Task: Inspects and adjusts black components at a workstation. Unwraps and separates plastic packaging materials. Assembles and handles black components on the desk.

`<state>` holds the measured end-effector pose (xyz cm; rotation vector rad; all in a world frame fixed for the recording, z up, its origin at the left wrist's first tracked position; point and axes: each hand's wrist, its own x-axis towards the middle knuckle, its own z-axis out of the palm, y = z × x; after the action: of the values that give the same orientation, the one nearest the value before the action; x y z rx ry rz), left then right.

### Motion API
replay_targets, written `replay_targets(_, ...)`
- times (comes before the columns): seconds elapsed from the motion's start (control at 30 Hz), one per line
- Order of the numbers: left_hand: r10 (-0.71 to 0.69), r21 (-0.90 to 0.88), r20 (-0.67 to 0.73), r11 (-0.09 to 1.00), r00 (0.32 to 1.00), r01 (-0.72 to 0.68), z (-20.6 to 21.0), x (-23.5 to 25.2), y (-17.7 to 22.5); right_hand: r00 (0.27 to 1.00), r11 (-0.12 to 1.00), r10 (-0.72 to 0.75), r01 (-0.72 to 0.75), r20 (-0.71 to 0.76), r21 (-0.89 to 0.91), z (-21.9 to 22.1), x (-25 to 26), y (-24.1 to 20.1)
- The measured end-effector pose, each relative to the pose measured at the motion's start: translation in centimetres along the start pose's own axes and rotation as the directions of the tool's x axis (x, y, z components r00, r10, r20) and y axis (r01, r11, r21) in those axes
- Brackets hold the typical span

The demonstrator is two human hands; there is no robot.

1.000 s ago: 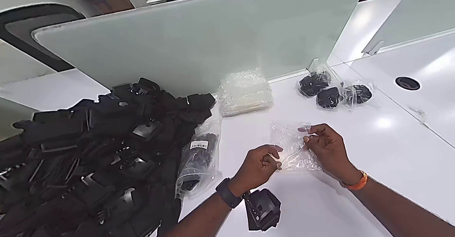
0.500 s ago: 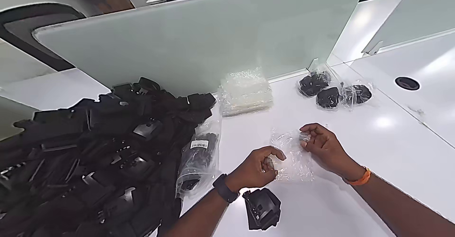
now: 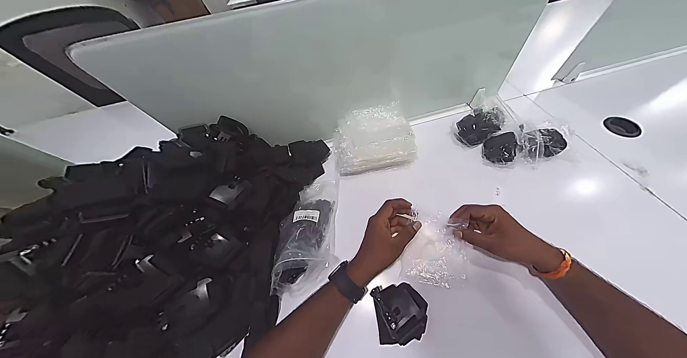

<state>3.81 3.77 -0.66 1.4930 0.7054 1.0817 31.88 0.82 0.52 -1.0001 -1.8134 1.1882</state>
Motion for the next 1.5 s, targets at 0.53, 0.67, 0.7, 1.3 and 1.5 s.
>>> replay_targets(0.53,-0.105,0.027,-0.164,0.993,0.981,0.111,0.3,0.0,0.3,0.975,0.984,0.169,-0.158,-0.141,0.086,0.0,0.3,-1.1)
replay_targets(0.67,-0.123,0.061,-0.118,0.989,0.985,0.131,0.1,0.0,0.2,0.985,0.974,0.141,-0.157,-0.104,-0.164,-0.1,0.3,-1.2)
replay_targets(0.7,-0.130,0.069,-0.100,0.988,0.986,0.137,0.0,0.1,0.2,0.986,0.946,0.111,-0.144,-0.125,-0.292,-0.2,0.6,-1.4)
replay_targets(1.3,-0.098,0.197,-0.052,0.975,0.994,0.107,0.0,-0.1,-0.2,0.999,0.992,-0.033,0.028,-0.043,-0.123,3.1,4.3,0.9)
replay_targets(1.5,-0.059,0.288,-0.001,0.956,0.998,0.057,0.1,-0.3,-0.4,0.997,0.993,-0.078,0.076,-0.023,-0.095,3.0,4.2,1.3)
